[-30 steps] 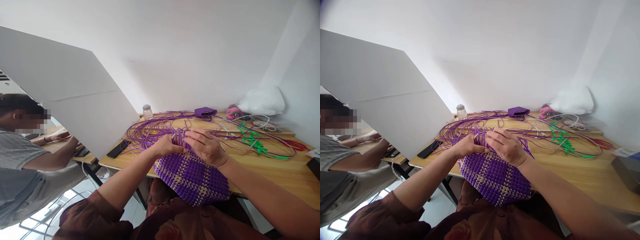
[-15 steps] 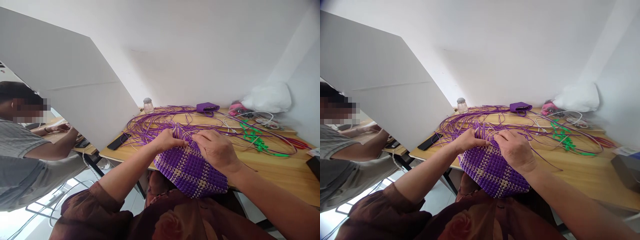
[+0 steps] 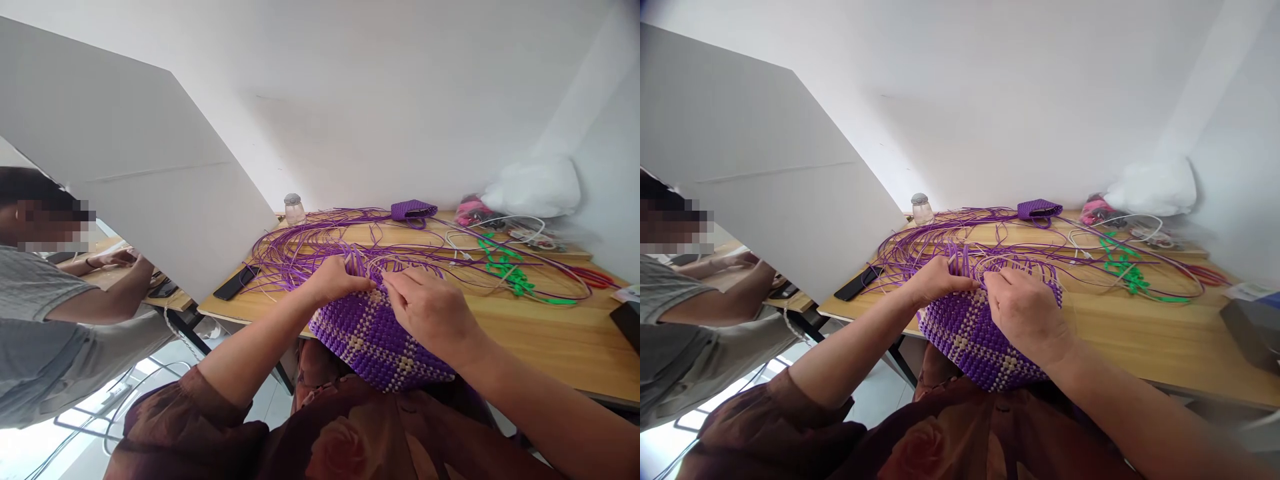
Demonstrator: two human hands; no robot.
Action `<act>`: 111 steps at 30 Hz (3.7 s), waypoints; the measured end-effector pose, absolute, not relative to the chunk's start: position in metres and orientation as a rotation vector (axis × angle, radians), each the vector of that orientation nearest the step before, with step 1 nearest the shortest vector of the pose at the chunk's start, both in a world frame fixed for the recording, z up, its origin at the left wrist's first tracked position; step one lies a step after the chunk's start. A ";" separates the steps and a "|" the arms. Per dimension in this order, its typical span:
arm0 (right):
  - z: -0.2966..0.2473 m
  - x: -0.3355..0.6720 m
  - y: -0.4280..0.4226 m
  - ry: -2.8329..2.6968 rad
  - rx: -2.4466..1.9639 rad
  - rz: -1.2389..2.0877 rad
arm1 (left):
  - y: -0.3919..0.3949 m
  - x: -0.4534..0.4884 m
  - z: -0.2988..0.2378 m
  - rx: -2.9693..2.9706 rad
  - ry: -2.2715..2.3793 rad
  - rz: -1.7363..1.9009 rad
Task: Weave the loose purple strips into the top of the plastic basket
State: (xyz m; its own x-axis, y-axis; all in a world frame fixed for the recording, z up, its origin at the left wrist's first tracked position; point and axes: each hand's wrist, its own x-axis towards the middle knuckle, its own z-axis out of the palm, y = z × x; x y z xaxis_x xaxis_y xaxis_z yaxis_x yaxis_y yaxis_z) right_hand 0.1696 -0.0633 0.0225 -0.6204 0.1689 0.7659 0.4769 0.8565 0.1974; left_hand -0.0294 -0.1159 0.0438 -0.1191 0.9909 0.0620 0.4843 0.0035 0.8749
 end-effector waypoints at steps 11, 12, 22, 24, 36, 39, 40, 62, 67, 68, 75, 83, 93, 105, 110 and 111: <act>0.053 0.167 -0.053 -2.410 -0.779 0.603 | -0.119 -0.024 0.047 1.539 1.680 1.048; 0.050 0.167 -0.049 -2.379 -0.785 0.656 | -0.119 -0.026 0.046 1.527 1.624 1.055; 0.045 0.166 -0.063 -2.063 -0.695 1.299 | -0.120 -0.032 0.053 1.569 1.436 1.007; 0.041 0.159 -0.063 -1.953 -0.632 1.316 | -0.119 -0.032 0.054 1.576 1.420 1.025; 0.039 0.159 -0.059 -2.165 -0.704 0.908 | -0.121 -0.025 0.053 1.583 1.672 1.042; 0.045 0.156 -0.054 -2.144 -0.763 1.093 | -0.121 -0.025 0.054 1.603 1.636 1.021; 0.045 0.153 -0.052 -2.108 -0.776 1.234 | -0.121 -0.026 0.054 1.612 1.605 1.024; 0.026 0.156 -0.039 -2.232 -0.502 0.231 | -0.122 -0.029 0.072 1.770 1.973 0.789; 0.028 0.152 -0.038 -2.209 -0.435 0.190 | -0.118 -0.029 0.092 1.881 1.853 0.598; 0.028 0.151 -0.038 -2.219 -0.428 0.229 | -0.117 -0.029 0.090 1.877 1.837 0.612; 0.024 0.140 -0.034 -2.168 -0.373 0.547 | -0.114 -0.034 0.054 1.662 1.658 0.861; 0.013 0.131 -0.027 -2.111 -0.385 0.734 | -0.112 -0.030 0.045 1.573 1.646 0.995; 0.027 0.161 -0.022 -2.437 -0.186 -0.059 | -0.118 -0.030 0.052 1.574 1.784 0.914; 0.098 0.136 -0.044 -2.825 -0.125 -0.320 | -0.108 -0.030 0.045 1.793 1.711 0.927; 0.111 0.123 -0.024 -2.837 -0.252 -0.118 | -0.112 -0.032 0.043 1.642 1.533 1.001; 0.111 0.122 -0.022 -2.840 -0.260 -0.109 | -0.113 -0.033 0.043 1.611 1.536 1.007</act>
State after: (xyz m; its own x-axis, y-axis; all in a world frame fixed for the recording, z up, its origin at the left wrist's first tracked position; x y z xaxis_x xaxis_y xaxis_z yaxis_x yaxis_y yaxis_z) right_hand 0.1223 -0.0217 0.1113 -0.9427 0.1669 0.2888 0.1886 0.9808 0.0489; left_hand -0.0327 -0.1126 0.0425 0.0019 0.9971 0.0756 0.4673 -0.0677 0.8815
